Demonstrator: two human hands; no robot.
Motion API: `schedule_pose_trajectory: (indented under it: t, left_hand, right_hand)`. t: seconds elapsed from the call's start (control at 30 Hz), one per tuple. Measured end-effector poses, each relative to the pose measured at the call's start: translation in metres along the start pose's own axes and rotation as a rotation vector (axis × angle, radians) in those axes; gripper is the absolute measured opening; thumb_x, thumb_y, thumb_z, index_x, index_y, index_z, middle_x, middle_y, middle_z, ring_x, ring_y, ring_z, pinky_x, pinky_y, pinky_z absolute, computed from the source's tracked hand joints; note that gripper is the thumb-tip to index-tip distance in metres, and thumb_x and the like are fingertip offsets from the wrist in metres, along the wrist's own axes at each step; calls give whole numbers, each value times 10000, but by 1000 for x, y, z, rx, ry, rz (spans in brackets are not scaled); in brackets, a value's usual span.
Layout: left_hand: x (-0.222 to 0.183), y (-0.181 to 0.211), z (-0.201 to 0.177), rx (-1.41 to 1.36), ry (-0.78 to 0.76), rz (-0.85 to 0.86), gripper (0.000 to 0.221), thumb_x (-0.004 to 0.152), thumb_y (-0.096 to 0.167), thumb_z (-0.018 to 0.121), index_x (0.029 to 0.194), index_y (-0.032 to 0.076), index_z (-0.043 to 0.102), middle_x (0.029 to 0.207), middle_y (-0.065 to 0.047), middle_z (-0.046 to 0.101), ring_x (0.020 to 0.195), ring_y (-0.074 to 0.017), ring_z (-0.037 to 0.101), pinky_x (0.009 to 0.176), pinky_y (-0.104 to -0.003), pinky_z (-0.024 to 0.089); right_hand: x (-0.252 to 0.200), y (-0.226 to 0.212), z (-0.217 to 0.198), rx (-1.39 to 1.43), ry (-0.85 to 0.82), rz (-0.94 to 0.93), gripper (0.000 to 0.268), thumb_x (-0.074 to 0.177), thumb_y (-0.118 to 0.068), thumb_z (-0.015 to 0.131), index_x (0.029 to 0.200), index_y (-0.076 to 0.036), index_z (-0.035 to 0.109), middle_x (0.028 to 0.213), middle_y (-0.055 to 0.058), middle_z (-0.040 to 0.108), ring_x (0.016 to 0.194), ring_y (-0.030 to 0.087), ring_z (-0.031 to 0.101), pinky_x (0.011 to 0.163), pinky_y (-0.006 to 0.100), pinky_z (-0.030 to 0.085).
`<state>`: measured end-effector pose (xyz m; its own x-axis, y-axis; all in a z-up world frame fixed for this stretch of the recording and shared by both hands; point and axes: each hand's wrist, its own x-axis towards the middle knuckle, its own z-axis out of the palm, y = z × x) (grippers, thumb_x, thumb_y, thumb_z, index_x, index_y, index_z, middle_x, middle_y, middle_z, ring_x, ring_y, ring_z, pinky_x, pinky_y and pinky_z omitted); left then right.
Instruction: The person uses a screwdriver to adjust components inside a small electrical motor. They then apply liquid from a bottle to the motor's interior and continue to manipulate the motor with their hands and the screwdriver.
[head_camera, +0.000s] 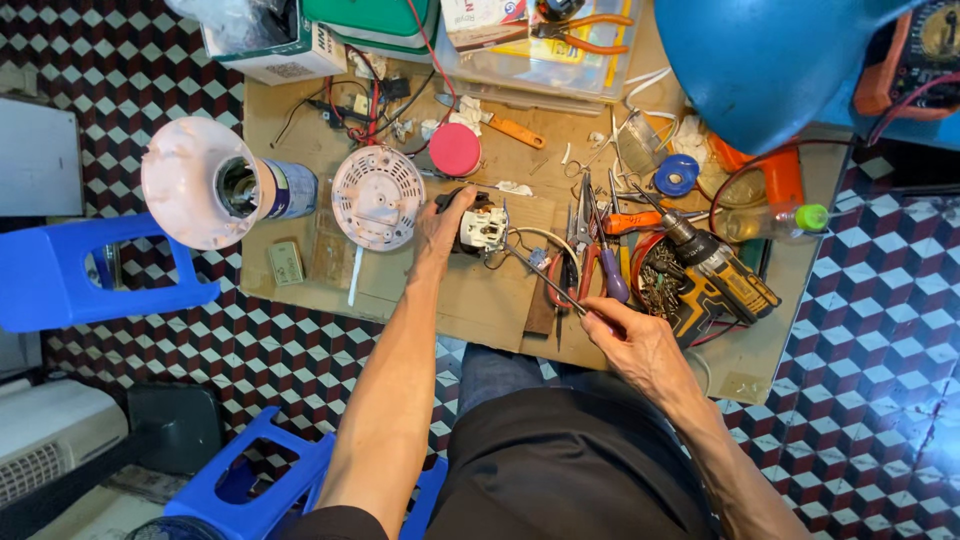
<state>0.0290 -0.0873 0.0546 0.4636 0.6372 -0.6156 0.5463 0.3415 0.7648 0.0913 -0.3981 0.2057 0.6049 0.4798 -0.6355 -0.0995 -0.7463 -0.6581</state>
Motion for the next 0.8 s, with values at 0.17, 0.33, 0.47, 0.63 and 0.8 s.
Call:
schedule_pose_trajectory:
  t: [0.17,0.33,0.47,0.63,0.8]
  left_hand:
    - [4,8,-11,-37,-94,-32,603,741,567,786,1057,53,768,987,-30,752,891,-134,662,799,-282,506]
    - [6,16,-18,19,-85,-57,620,740,580,791,1035,35,768,966,-39,751,872,-142,654,794,-301,509]
    - [9,14,-18,1,-113,-66,609,722,590,786,1039,70,766,972,-19,760,879,-119,661,819,-272,501]
    - [10,14,-22,19,-124,-64,623,738,606,776,1009,45,761,957,-38,749,871,-136,648,808,-290,494]
    - [11,13,-23,-1,-125,-63,644,717,609,781,1034,49,759,969,-41,744,886,-131,658,814,-284,499]
  right_hand:
    - [8,-8,-9,-37,8,-43,364,923,-306,689,1242,-136,733,721,89,697,645,119,592,611,299,506]
    - [25,-16,-5,-37,26,-146,360,908,-297,700,1215,-114,737,737,51,722,643,93,632,610,275,514]
    - [33,-18,-5,-30,17,-60,372,913,-298,697,1236,-116,736,680,79,693,615,110,594,588,288,501]
    - [31,-31,-8,-101,9,-40,371,920,-301,689,1241,-121,735,670,96,675,602,124,597,584,295,498]
    - [15,-36,-14,-186,-13,-65,366,904,-284,674,1233,-133,728,755,104,754,622,164,694,605,327,557]
